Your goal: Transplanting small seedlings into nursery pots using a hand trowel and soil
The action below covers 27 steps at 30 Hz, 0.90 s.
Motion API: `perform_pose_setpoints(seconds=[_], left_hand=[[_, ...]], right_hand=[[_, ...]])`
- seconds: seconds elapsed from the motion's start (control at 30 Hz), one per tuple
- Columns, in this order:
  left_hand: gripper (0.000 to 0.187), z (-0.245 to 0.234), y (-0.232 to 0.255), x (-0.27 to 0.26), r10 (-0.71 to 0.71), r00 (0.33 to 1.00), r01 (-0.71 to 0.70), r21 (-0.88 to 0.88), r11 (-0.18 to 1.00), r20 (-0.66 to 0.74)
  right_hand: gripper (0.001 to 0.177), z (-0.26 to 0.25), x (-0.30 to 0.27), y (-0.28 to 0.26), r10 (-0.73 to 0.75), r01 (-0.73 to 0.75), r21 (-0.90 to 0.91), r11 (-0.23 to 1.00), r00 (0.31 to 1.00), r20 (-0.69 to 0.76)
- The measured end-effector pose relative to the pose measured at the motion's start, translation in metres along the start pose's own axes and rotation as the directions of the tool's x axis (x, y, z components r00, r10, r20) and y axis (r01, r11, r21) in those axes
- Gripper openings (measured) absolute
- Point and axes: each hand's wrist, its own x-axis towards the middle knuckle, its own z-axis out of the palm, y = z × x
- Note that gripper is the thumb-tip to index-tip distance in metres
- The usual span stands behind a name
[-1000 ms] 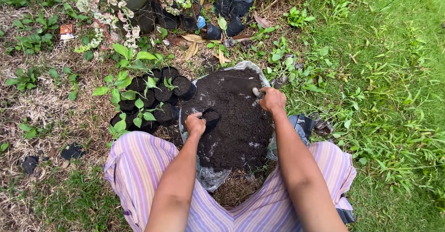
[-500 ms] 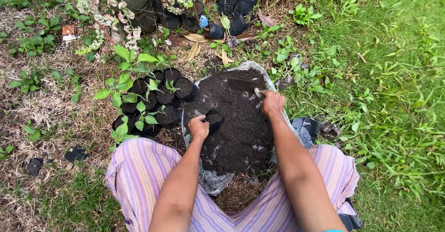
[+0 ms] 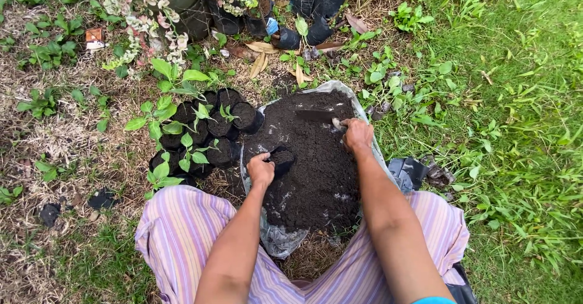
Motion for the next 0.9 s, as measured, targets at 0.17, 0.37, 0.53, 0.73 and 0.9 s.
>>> perform_pose_setpoints(seconds=[0.17, 0.37, 0.53, 0.73, 0.9], left_hand=[[0.038, 0.011, -0.012, 0.008, 0.094, 0.995, -0.094, -0.010, 0.996, -0.026], [0.039, 0.008, -0.009, 0.006, 0.072, 0.997, -0.072, -0.014, 0.997, -0.007], [0.038, 0.013, -0.018, 0.012, 0.132, 0.991, -0.133, -0.011, 0.991, -0.031], [0.039, 0.011, -0.013, 0.007, 0.106, 0.994, -0.106, 0.006, 0.994, -0.019], [0.041, 0.005, 0.000, -0.002, 0.036, 0.999, -0.036, 0.029, 0.999, 0.000]], right_hand=[[0.043, -0.030, -0.008, 0.003, 0.066, -0.057, -0.062, 0.996, 0.986, 0.150], [0.037, -0.025, 0.000, 0.025, 0.095, -0.071, -0.103, 0.992, 0.964, 0.247], [0.026, -0.081, -0.022, 0.013, 0.185, -0.146, -0.121, 0.982, 0.887, 0.424], [0.050, -0.033, -0.012, 0.069, 0.121, -0.133, -0.017, 0.991, 0.838, 0.532], [0.032, -0.054, -0.036, 0.076, 0.191, -0.258, 0.056, 0.964, 0.827, 0.529]])
